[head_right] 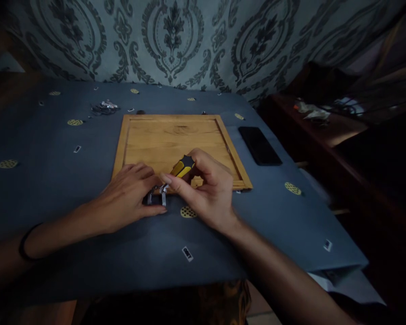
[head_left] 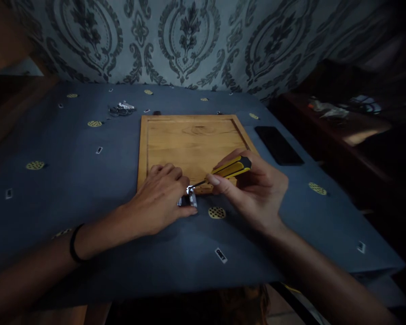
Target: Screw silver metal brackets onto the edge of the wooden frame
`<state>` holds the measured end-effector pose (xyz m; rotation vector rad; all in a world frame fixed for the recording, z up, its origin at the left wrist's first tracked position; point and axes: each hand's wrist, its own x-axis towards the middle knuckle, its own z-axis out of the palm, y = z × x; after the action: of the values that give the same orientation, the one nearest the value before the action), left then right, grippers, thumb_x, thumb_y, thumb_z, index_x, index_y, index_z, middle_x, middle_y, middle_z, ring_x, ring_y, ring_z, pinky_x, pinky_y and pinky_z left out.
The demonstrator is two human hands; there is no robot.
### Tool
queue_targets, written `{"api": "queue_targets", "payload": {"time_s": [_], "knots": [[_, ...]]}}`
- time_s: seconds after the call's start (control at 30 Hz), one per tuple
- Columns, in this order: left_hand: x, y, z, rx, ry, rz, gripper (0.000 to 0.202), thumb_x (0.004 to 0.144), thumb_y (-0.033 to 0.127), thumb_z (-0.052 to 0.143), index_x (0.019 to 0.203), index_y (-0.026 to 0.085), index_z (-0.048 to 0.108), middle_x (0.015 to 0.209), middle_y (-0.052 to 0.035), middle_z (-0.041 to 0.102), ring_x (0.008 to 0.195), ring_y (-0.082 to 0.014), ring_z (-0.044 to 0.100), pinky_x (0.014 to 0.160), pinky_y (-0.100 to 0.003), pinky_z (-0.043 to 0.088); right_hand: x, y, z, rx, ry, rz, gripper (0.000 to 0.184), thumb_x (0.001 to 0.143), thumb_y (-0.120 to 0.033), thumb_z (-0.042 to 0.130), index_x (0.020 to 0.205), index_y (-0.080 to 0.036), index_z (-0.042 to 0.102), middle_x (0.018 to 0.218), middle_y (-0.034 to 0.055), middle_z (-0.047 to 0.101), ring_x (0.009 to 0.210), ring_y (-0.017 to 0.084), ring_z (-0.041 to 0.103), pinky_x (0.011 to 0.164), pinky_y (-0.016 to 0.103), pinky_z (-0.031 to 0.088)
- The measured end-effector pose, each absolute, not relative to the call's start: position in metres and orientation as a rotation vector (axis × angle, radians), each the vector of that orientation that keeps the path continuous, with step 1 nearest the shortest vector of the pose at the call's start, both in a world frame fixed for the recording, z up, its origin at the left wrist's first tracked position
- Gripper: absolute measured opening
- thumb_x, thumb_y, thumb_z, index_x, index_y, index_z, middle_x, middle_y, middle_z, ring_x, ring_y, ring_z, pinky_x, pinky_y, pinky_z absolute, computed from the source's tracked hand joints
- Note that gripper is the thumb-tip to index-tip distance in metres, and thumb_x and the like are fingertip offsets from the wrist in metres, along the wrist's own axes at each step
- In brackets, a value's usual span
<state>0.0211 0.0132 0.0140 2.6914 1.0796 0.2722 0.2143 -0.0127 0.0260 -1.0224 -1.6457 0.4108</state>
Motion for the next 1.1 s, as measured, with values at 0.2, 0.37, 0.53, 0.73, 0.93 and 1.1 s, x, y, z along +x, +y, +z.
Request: {"api": "queue_targets", "payload": {"time_s": [0.2,0.37,0.53,0.73,0.93,1.1], "knots": [[0.019,0.013,0.012,2.684,1.079,0.309,0.042,0.083,0.053,0.081,0.101,0.017,0.069,0.099,-0.0059,0.065,0.103,-0.0278,0.059,0.094,-0.041,0.046,0.217,-0.014,0.032,-1.056,-1.447,0.375,0.023,0.086,-0.033,0.082,0.074,-0.026,0.063,0.071,-0.0020,0.059,0.054,0.013,0.057,0.046,0.030,0.045],[0.020,0.012,0.013,2.683,1.098,0.322,0.043,0.082,0.054,0.082,0.099,0.017,0.070,0.100,-0.0066,0.067,0.103,-0.0280,0.059,0.094,-0.041,0.046,0.218,-0.014,0.031,-1.166,-1.494,0.426,0.029,0.083,-0.035,0.084,0.071,-0.025,0.059,0.068,-0.0029,0.058,0.053,0.013,0.056,0.047,0.030,0.046],[0.021,0.013,0.014,2.691,1.110,0.301,0.041,0.082,0.053,0.082,0.098,0.017,0.070,0.097,-0.0064,0.066,0.102,-0.0281,0.060,0.093,-0.042,0.046,0.216,-0.012,0.030,-1.169,-1.541,0.417,0.035,0.083,-0.039,0.083,0.068,-0.023,0.057,0.065,-0.0037,0.058,0.053,0.011,0.054,0.050,0.028,0.045],[0.021,0.013,0.013,2.704,1.104,0.300,0.042,0.082,0.054,0.082,0.097,0.017,0.069,0.097,-0.0064,0.066,0.102,-0.0282,0.060,0.092,-0.042,0.047,0.215,-0.010,0.028,-1.166,-1.555,0.412,0.038,0.083,-0.043,0.084,0.067,-0.023,0.055,0.062,-0.0043,0.056,0.054,0.012,0.054,0.052,0.028,0.046],[0.021,0.013,0.014,2.696,1.113,0.296,0.044,0.080,0.056,0.083,0.096,0.017,0.067,0.097,-0.0063,0.066,0.101,-0.0286,0.060,0.093,-0.043,0.046,0.217,-0.009,0.028,-1.167,-1.567,0.418,0.039,0.083,-0.045,0.083,0.066,-0.023,0.055,0.062,-0.0038,0.055,0.054,0.013,0.054,0.051,0.030,0.044],[0.011,0.023,0.034,2.601,1.111,0.288,0.037,0.087,0.053,0.077,0.093,0.018,0.065,0.096,-0.0051,0.066,0.101,-0.0278,0.060,0.088,-0.042,0.046,0.217,-0.009,0.029,-1.169,-1.562,0.430,0.042,0.080,-0.053,0.084,0.066,-0.025,0.057,0.061,-0.0037,0.056,0.053,0.014,0.053,0.050,0.031,0.042]]}}
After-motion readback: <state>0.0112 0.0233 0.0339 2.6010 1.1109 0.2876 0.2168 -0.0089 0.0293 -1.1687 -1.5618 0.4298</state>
